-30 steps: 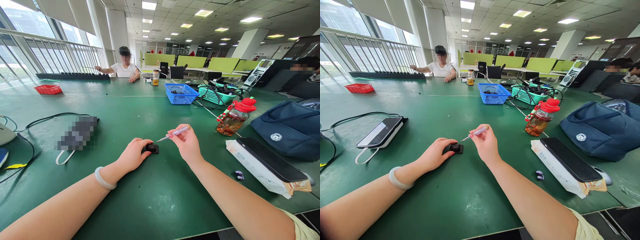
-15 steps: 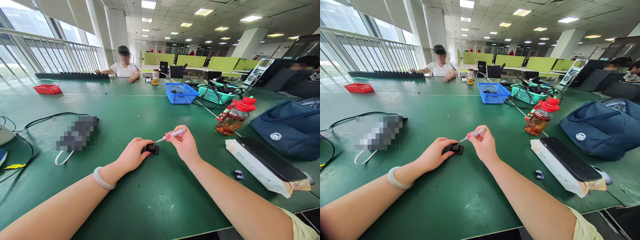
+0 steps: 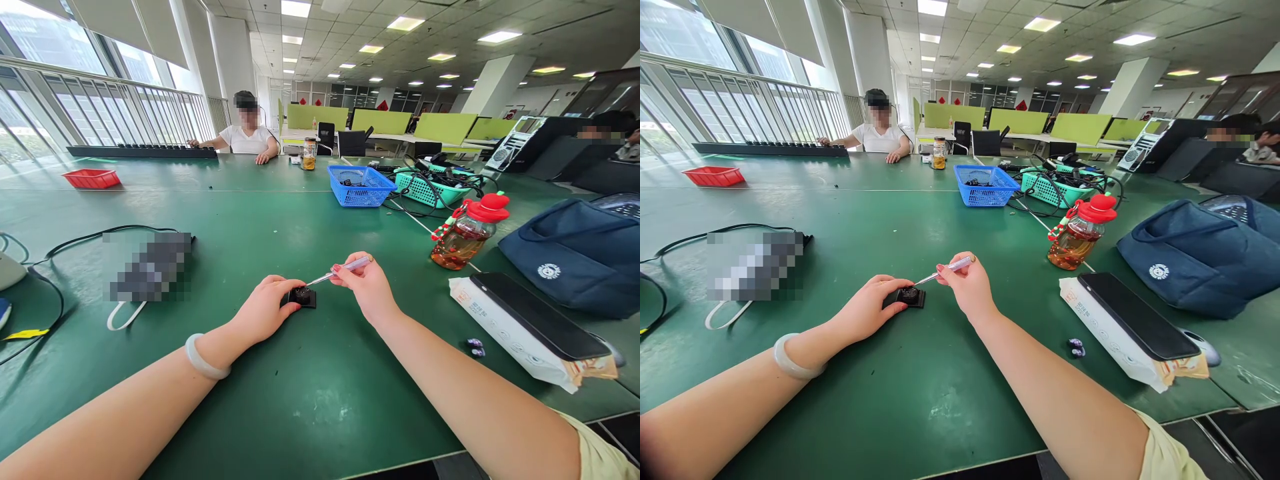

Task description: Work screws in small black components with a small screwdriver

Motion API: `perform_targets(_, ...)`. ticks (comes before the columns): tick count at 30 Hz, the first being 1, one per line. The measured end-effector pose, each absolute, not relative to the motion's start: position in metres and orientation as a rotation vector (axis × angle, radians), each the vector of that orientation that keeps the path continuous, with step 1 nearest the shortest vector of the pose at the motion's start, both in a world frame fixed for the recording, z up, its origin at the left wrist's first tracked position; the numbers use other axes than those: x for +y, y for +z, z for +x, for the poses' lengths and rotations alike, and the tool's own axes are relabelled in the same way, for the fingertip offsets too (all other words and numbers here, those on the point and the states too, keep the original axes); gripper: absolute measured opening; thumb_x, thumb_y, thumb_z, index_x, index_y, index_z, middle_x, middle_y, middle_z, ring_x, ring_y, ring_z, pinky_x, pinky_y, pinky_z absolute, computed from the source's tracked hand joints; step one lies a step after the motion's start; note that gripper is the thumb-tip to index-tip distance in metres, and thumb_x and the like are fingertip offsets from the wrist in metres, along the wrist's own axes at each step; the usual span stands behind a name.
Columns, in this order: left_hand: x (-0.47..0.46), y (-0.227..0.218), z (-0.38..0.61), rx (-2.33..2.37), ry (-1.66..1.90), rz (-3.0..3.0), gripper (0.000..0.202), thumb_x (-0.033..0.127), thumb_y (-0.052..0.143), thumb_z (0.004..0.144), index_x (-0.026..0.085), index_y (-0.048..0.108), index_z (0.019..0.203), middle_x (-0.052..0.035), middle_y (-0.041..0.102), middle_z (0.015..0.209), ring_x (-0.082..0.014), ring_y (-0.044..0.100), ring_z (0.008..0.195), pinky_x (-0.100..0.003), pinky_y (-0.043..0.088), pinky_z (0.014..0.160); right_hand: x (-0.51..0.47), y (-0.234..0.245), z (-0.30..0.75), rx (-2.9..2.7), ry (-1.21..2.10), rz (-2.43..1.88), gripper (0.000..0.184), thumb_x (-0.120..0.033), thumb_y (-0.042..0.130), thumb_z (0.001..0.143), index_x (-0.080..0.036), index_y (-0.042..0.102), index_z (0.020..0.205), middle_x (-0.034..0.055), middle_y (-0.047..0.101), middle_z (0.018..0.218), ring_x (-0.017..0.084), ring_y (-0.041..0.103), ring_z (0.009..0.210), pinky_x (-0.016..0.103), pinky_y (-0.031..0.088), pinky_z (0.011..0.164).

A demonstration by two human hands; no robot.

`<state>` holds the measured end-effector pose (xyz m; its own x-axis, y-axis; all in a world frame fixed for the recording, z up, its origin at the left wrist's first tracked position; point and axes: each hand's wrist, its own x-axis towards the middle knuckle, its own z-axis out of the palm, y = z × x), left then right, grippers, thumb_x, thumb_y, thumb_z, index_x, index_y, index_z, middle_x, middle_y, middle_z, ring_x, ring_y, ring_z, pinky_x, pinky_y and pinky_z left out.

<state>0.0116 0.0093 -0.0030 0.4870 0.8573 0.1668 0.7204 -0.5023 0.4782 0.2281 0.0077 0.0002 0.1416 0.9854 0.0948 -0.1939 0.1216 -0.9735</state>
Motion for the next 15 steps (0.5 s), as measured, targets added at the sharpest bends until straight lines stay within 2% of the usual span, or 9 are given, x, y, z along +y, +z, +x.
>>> perform_targets(11,0.010,-0.003,0.013,1.338,0.538,2.375,0.035,0.029,0.056,0.086,0.025,0.064,0.120,-0.0064,0.069,0.114,-0.0273,0.054,0.118,-0.043,0.048,0.102,0.009,-0.002,0.224,-0.793,1.365,-1.062,0.042,-0.030,0.090,0.056,-0.021,0.053,0.074,-0.0009,0.070,0.075,0.017,0.071,0.075,0.034,0.060,0.078)
perform_targets(15,0.009,-0.003,0.013,1.339,0.529,2.391,0.035,0.030,0.053,0.087,0.025,0.064,0.121,-0.0065,0.068,0.116,-0.0279,0.054,0.118,-0.044,0.048,0.101,0.005,0.001,0.219,-0.812,1.386,-1.021,0.040,-0.030,0.089,0.057,-0.021,0.054,0.074,-0.0004,0.070,0.076,0.019,0.072,0.080,0.036,0.060,0.079)
